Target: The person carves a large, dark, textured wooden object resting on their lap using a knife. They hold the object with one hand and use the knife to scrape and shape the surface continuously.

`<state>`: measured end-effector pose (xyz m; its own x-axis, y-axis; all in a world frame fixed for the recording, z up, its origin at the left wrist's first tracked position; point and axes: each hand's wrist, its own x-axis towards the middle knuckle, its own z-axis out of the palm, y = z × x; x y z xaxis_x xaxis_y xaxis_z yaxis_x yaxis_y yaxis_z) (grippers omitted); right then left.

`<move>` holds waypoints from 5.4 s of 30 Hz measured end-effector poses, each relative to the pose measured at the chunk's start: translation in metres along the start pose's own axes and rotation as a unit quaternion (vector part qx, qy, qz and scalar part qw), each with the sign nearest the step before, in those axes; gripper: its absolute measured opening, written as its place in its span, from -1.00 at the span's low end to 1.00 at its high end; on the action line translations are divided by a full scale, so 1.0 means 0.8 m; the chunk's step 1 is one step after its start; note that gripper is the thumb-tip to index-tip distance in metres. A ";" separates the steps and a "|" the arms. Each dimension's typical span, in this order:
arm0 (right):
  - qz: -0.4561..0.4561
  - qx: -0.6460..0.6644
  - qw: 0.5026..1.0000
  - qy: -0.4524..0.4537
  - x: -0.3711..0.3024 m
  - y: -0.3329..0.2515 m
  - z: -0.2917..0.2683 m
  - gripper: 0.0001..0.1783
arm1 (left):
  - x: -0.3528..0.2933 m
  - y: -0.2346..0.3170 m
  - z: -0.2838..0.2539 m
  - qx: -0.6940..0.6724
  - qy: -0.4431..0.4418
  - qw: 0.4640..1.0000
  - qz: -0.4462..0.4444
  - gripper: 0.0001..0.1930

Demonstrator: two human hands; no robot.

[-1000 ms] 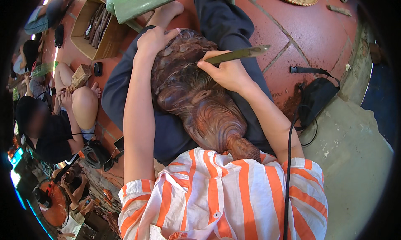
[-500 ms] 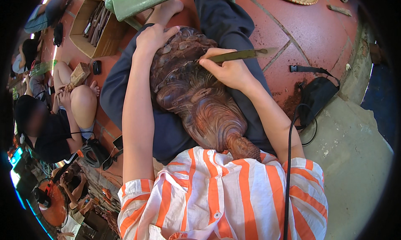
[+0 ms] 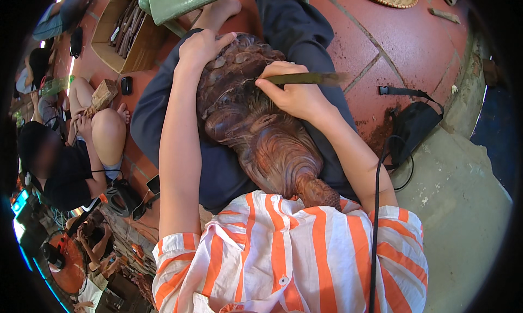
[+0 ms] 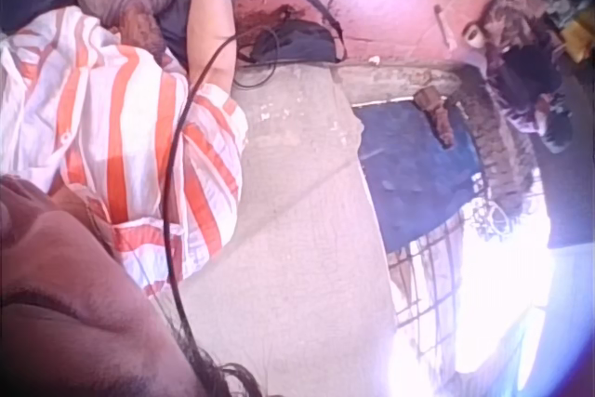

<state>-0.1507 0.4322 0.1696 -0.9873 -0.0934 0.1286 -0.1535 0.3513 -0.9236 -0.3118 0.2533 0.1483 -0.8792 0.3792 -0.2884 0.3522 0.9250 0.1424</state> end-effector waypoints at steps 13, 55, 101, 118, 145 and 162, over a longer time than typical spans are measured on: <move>0.098 0.030 0.995 -0.005 -0.004 -0.010 -0.005 -0.83 | -0.008 0.008 -0.008 -0.012 -0.004 1.000 -0.008 -0.41; 0.023 0.047 0.998 -0.024 -0.010 0.003 -0.004 -0.89 | -0.007 0.007 -0.008 -0.011 -0.008 1.000 -0.009 -0.41; 0.149 0.074 0.985 -0.035 -0.003 -0.004 0.001 -0.84 | -0.007 0.007 -0.006 -0.010 -0.002 1.000 -0.014 -0.38; 0.162 0.107 0.981 -0.008 -0.005 0.008 0.002 -0.80 | -0.007 0.009 -0.007 -0.011 -0.001 1.000 -0.011 -0.40; 0.101 0.047 0.982 -0.155 0.027 -0.003 -0.020 -0.84 | -0.009 0.007 -0.006 -0.015 0.007 1.000 -0.005 -0.43; 0.098 0.058 0.979 -0.168 0.033 -0.005 -0.028 -0.84 | -0.008 0.012 -0.011 -0.005 -0.027 0.999 -0.027 -0.42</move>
<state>-0.1771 0.4494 0.1847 -0.9252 -0.3429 -0.1625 0.0615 0.2872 -0.9559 -0.3054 0.2597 0.1601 -0.8778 0.3299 -0.3473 0.3017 0.9439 0.1342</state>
